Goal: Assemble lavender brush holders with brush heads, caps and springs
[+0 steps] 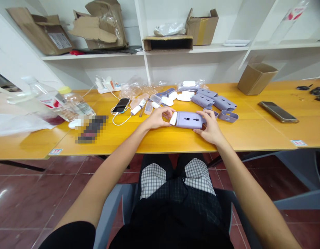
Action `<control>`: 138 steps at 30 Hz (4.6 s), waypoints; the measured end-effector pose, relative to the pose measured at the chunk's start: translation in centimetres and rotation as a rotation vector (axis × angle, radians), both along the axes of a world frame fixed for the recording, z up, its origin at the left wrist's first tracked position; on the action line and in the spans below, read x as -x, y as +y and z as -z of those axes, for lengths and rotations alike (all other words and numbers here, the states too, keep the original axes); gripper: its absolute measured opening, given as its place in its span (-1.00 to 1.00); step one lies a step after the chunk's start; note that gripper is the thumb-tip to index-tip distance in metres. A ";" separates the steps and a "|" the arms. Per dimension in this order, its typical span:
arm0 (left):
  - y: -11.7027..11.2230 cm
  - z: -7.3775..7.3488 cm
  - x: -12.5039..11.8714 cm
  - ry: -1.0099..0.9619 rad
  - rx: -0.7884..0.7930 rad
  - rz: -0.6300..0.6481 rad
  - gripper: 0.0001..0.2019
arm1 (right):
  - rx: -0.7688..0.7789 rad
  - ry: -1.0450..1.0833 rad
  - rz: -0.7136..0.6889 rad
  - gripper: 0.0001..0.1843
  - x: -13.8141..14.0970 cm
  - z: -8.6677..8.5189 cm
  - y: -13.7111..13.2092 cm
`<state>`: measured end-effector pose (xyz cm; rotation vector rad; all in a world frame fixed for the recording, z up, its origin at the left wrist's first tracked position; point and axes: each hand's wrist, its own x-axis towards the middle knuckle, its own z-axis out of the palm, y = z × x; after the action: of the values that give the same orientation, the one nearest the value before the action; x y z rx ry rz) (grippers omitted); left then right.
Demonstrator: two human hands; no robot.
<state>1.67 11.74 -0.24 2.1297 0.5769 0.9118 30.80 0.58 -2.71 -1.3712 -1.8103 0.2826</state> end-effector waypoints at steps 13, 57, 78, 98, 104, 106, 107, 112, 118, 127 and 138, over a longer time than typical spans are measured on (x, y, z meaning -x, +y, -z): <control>-0.2 0.0 -0.3 -0.021 0.024 0.031 -0.55 | 0.009 -0.048 -0.042 -0.20 -0.3 0.2 0.2; 0.4 0.3 0.3 0.170 0.132 0.058 -0.45 | 0.006 -0.125 -0.075 -0.34 0.3 0.7 0.3; 0.7 0.6 0.2 0.154 0.128 0.062 -0.45 | -0.011 -0.123 -0.077 -0.39 0.4 0.5 0.2; 0.8 0.7 0.3 0.130 0.182 0.073 -0.44 | -0.003 -0.115 -0.074 -0.39 0.5 0.5 0.1; 0.6 0.6 0.3 0.133 0.167 0.065 -0.45 | -0.008 -0.121 -0.077 -0.39 0.5 0.6 0.2; 0.6 0.6 0.2 0.134 0.161 0.067 -0.46 | -0.016 -0.118 -0.078 -0.40 0.5 0.6 0.2; 0.5 0.6 0.2 0.133 0.159 0.068 -0.46 | -0.021 -0.114 -0.079 -0.42 0.5 0.5 0.2; 0.4 0.5 0.2 0.136 0.159 0.063 -0.48 | -0.037 -0.096 -0.090 -0.48 0.4 0.4 0.1; 0.3 0.4 0.2 0.125 0.171 0.077 -0.49 | -0.027 -0.094 -0.099 -0.50 0.3 0.5 0.2; 0.1 0.6 -0.2 0.109 0.131 0.051 -0.53 | -0.029 -0.091 -0.106 -0.51 0.2 0.4 0.2; 0.9 0.9 0.0 0.104 0.186 0.088 -0.46 | -0.023 -0.094 -0.084 -0.49 0.5 0.3 0.1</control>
<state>1.69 12.59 -1.16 2.0259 0.5912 0.6755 30.32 0.66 -3.00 -1.3139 -1.9458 0.2438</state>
